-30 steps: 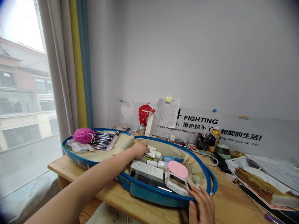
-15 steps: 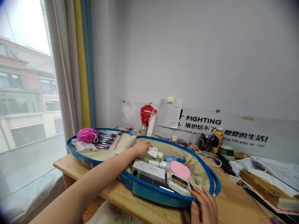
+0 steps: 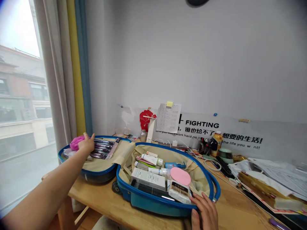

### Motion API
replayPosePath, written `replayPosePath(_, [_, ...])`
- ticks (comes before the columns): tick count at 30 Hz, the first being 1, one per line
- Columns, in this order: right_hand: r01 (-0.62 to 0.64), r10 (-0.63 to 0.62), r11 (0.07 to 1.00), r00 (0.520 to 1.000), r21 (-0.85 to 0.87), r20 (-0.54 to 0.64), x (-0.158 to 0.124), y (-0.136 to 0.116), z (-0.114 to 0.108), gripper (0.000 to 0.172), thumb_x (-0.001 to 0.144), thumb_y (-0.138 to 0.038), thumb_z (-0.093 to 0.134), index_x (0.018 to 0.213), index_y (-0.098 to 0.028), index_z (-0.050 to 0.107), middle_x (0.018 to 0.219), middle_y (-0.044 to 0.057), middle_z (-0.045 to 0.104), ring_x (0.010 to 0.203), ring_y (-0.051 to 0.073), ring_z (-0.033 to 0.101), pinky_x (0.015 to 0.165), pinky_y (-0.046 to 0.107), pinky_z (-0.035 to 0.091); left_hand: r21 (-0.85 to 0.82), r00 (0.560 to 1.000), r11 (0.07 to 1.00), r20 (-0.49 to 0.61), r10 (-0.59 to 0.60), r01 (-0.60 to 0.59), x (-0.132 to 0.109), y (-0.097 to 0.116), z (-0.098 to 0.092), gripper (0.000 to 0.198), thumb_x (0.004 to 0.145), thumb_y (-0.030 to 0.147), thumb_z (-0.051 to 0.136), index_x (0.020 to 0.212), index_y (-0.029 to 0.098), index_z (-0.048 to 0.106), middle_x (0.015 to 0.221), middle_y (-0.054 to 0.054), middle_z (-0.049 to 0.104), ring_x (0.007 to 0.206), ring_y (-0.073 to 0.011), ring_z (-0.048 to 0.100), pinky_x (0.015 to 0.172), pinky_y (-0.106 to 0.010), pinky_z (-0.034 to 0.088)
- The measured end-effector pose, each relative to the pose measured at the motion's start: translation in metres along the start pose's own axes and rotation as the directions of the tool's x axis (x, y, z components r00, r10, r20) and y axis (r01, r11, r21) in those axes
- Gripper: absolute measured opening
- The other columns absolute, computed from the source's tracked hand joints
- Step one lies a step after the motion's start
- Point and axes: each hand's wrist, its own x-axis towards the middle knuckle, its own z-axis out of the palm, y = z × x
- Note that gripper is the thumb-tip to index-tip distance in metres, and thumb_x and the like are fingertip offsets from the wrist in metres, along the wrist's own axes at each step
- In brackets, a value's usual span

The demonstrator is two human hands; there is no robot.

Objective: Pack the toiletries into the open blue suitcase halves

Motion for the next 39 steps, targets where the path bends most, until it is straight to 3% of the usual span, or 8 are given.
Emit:
replayPosePath(4, [-0.025,0.025,1.0,1.0,0.002,-0.004,0.001,-0.003,0.0,0.026,0.093,-0.036,0.04,0.103,-0.022,0.059,0.103,0.009,0.065,0.112,0.028,0.056,0.092,0.047,0.045,-0.003,0.996,0.997,0.04,-0.074,0.074,0.003,-0.05,0.003,0.041,0.085,0.028,0.048,0.123,0.017,0.057,0.129,-0.027,0.052,0.111,-0.0439,0.057,0.076,-0.053,0.051])
replayPosePath(8, [-0.044,0.044,0.999,0.999,0.011,-0.007,0.0,-0.003,0.001,0.027,0.093,-0.037,0.04,0.104,-0.022,0.059,0.104,0.009,0.065,0.113,0.028,0.055,0.095,0.047,0.043,-0.095,0.998,0.993,-0.003,-0.067,0.066,0.003,-0.056,0.002,0.038,0.087,0.026,0.043,0.12,0.014,0.056,0.121,-0.024,0.057,0.105,-0.0382,0.062,0.079,-0.046,0.051])
replayPosePath(12, [-0.016,0.016,1.0,1.0,0.004,-0.005,0.002,-0.004,0.0,0.027,0.093,-0.037,0.04,0.104,-0.022,0.059,0.103,0.008,0.066,0.112,0.028,0.055,0.094,0.046,0.043,-0.234,0.996,0.972,-0.091,-0.016,-0.006,0.006,-0.02,-0.013,0.042,0.088,0.03,0.04,0.127,0.015,0.047,0.122,-0.021,0.056,0.102,-0.0334,0.063,0.082,-0.044,0.051])
replayPosePath(17, [-0.002,0.002,1.0,1.0,-0.008,-0.006,0.006,-0.007,-0.003,0.026,0.094,-0.035,0.039,0.105,-0.021,0.058,0.103,0.009,0.065,0.112,0.027,0.054,0.093,0.045,0.043,-0.377,0.941,0.864,-0.18,0.286,-0.335,-0.017,0.071,-0.033,0.038,0.09,0.02,0.034,0.125,0.015,0.048,0.125,-0.014,0.055,0.114,-0.0249,0.056,0.097,-0.037,0.045])
replayPosePath(22, [-0.006,0.006,1.0,1.0,0.002,-0.03,0.002,-0.005,-0.001,0.027,0.093,-0.036,0.039,0.103,-0.021,0.059,0.103,0.009,0.065,0.111,0.027,0.055,0.094,0.045,0.042,-0.478,0.72,0.58,-0.179,0.671,-0.659,-0.093,0.172,-0.032,0.033,0.089,0.017,0.04,0.119,0.019,0.053,0.119,-0.007,0.061,0.11,-0.0196,0.057,0.097,-0.032,0.045])
replayPosePath(28, [-0.025,0.026,0.999,0.999,0.022,-0.023,0.003,-0.006,-0.001,0.026,0.093,-0.034,0.04,0.103,-0.021,0.059,0.104,0.009,0.065,0.111,0.026,0.055,0.092,0.045,0.043,-0.541,0.417,0.314,-0.077,0.905,-0.78,-0.183,0.255,-0.019,0.028,0.088,0.026,0.049,0.115,0.017,0.054,0.114,-0.008,0.062,0.103,-0.02,0.061,0.091,-0.03,0.048])
replayPosePath(37, [-0.06,0.06,0.998,0.998,0.028,-0.003,0.001,-0.005,-0.001,0.03,0.093,-0.04,0.039,0.101,-0.021,0.061,0.103,0.009,0.065,0.11,0.026,0.055,0.094,0.046,0.043,-0.576,0.016,0.053,0.068,0.998,-0.816,-0.224,0.265,0.007,0.057,0.088,0.025,0.049,0.142,0.02,0.032,0.141,-0.009,0.048,0.129,-0.0206,0.046,0.106,-0.032,0.038])
replayPosePath(39, [-0.071,0.072,0.997,0.997,0.037,-0.011,0.0,-0.004,0.0,0.031,0.093,-0.041,0.039,0.101,-0.021,0.061,0.102,0.009,0.065,0.11,0.027,0.055,0.094,0.046,0.042,-0.583,-0.029,0.027,0.086,0.996,-0.812,-0.223,0.262,0.009,0.059,0.09,0.023,0.044,0.145,0.018,0.027,0.145,-0.009,0.044,0.133,-0.0199,0.041,0.108,-0.032,0.035])
